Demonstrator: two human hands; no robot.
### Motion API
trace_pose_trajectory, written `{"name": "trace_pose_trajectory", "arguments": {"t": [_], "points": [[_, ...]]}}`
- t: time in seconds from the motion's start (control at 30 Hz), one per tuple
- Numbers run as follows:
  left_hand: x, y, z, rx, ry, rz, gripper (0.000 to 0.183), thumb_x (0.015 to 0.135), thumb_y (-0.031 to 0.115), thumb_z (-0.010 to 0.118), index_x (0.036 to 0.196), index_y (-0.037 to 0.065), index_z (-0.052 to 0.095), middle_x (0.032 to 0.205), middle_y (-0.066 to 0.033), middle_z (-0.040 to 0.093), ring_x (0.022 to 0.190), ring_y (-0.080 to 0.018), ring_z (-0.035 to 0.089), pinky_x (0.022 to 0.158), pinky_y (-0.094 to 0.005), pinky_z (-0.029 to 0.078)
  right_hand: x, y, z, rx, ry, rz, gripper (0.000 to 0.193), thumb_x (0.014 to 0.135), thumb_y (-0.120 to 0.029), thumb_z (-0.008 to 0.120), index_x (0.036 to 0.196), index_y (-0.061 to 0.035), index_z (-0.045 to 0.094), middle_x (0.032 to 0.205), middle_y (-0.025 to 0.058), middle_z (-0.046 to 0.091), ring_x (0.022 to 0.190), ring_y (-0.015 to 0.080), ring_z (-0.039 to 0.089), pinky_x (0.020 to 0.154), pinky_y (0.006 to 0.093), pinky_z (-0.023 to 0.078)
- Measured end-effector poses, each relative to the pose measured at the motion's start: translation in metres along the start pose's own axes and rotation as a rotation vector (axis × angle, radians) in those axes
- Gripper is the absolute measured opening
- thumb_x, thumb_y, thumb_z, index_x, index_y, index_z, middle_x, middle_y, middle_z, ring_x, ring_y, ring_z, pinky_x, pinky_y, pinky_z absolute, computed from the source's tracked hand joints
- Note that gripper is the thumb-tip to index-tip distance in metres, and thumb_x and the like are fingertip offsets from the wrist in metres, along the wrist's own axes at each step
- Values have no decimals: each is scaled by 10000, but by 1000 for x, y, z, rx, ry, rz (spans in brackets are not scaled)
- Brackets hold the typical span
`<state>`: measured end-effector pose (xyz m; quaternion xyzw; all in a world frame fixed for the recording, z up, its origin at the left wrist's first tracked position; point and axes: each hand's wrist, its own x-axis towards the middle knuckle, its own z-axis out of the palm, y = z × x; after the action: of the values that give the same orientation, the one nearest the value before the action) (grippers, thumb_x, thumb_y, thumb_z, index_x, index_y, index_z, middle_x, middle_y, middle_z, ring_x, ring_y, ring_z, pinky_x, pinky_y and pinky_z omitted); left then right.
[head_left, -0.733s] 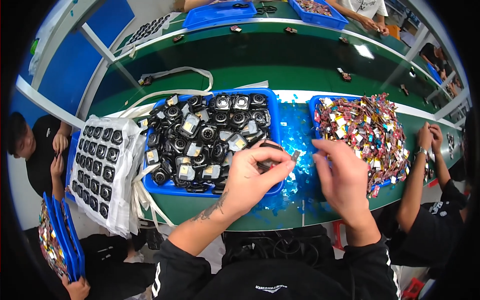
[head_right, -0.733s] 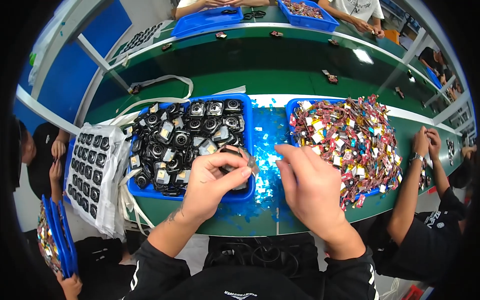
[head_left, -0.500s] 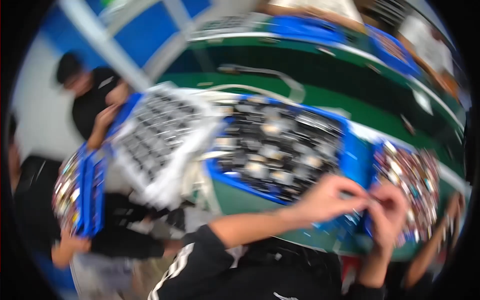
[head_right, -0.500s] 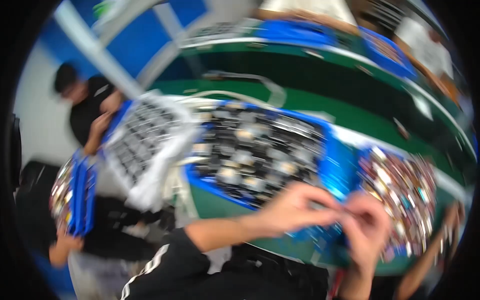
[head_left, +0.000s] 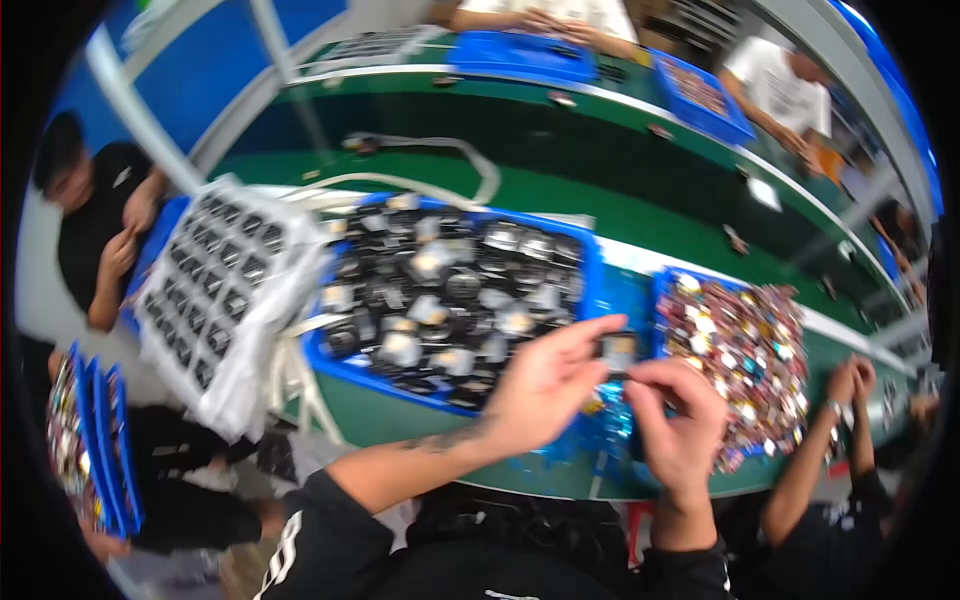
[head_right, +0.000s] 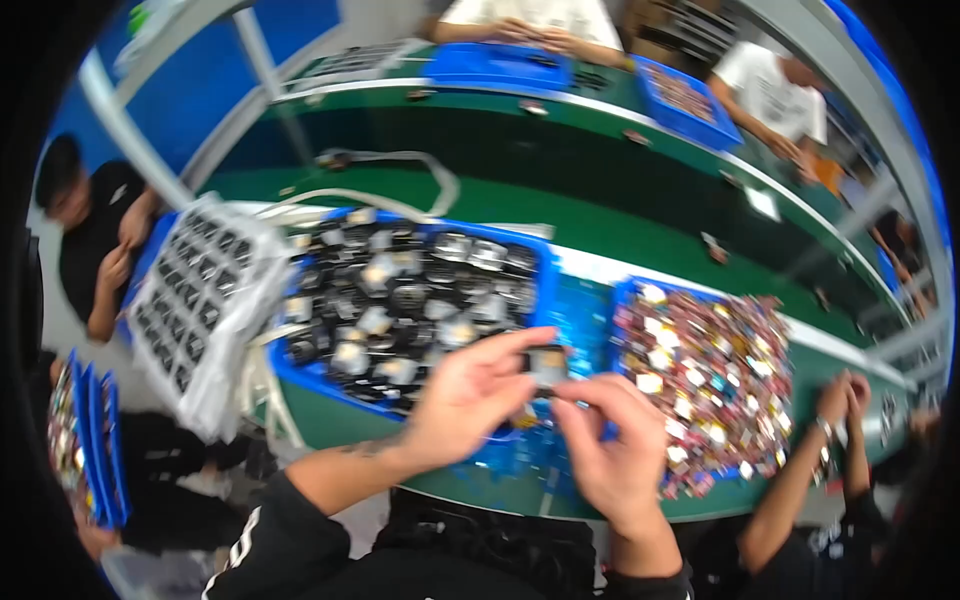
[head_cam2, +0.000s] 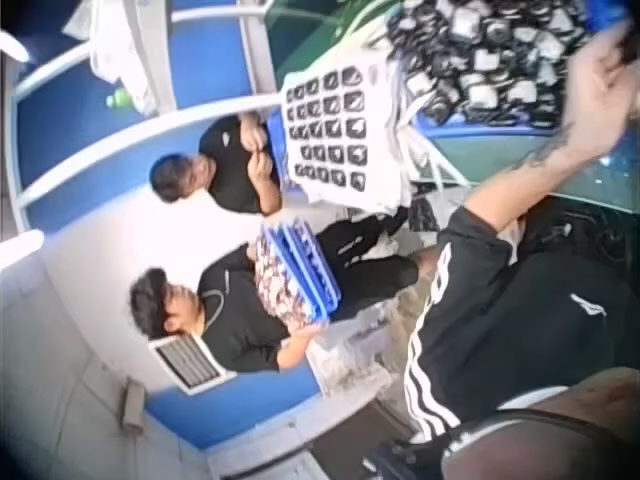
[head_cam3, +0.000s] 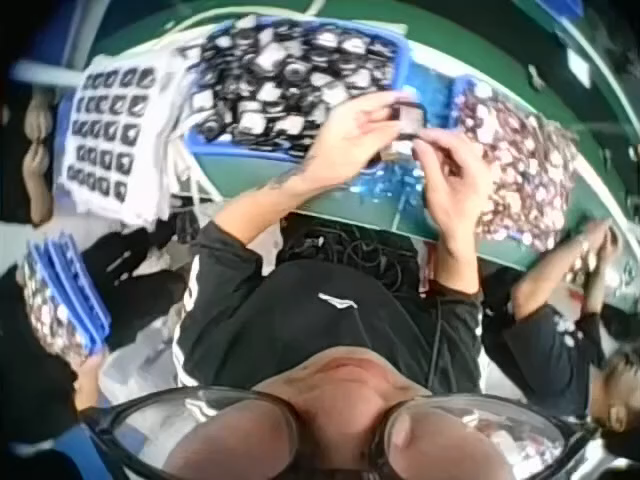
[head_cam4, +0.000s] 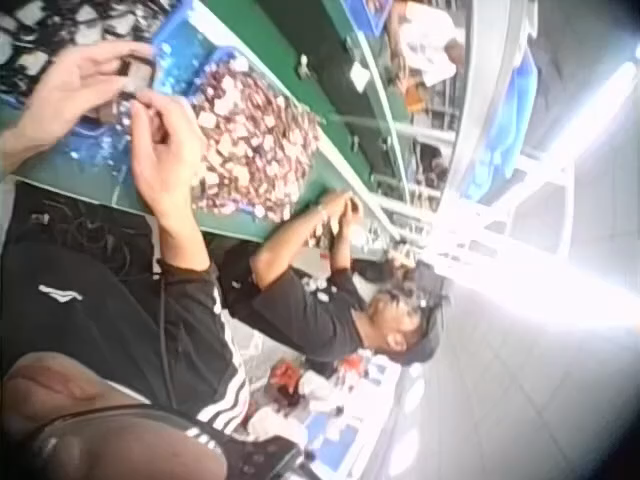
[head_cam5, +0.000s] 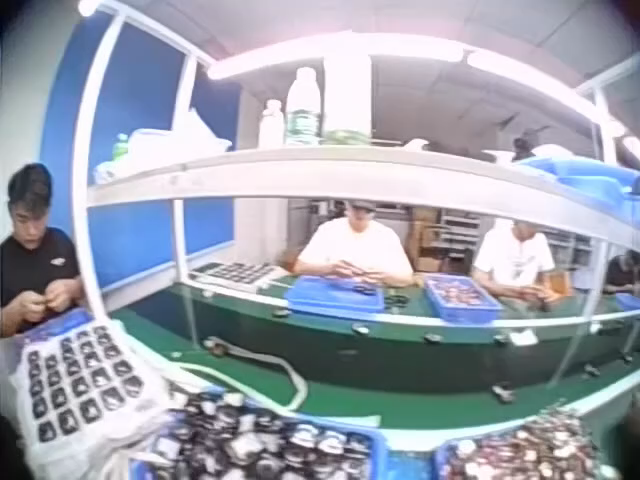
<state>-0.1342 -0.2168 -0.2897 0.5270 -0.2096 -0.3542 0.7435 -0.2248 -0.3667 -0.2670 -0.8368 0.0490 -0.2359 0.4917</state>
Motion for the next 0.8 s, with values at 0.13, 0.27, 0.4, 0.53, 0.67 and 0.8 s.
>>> {"name": "trace_pose_trajectory", "arguments": {"t": [0.13,0.27,0.4,0.53,0.67,0.8], "points": [[9,4,9,-91,-128,56,411,946,-47,468,1354,-71,416,1255,-158,563,1170,-159,545,1010,-284,426,2,-7,-9,-118,174,-5,134,758,36,716,876,-9,670,733,46,627,498,76,460,458,227,355],[7,-1,20,-101,-132,80,414,946,-54,462,1356,-57,406,1273,-149,552,1173,-150,539,1000,-267,425,3,-14,-14,-216,118,-98,134,757,28,721,867,-29,672,724,56,637,454,110,464,423,253,357],[5,-4,23,-139,-115,123,412,946,-56,464,1352,-49,393,1287,-145,542,1183,-146,530,992,-263,429,5,-16,-15,-205,103,-82,119,767,27,707,865,-32,673,717,66,639,460,134,491,433,268,387],[6,-9,22,-150,-139,128,407,945,-54,470,1344,-55,389,1288,-151,538,1200,-157,521,1011,-279,420,5,-16,-12,-211,103,-129,101,772,38,692,847,-25,668,709,82,640,509,185,564,465,287,438],[6,-11,21,-125,-141,169,406,945,-55,466,1342,-60,381,1303,-159,525,1223,-176,510,1036,-299,404,6,-18,-9,-204,102,-95,105,756,37,696,834,-25,663,707,82,639,541,211,588,487,302,455],[5,-13,20,-119,-145,179,407,949,-54,458,1345,-62,367,1328,-170,505,1247,-189,491,1049,-309,391,8,-16,-10,-225,71,-93,106,748,35,696,828,-24,659,697,79,630,541,215,586,487,306,454]]}}
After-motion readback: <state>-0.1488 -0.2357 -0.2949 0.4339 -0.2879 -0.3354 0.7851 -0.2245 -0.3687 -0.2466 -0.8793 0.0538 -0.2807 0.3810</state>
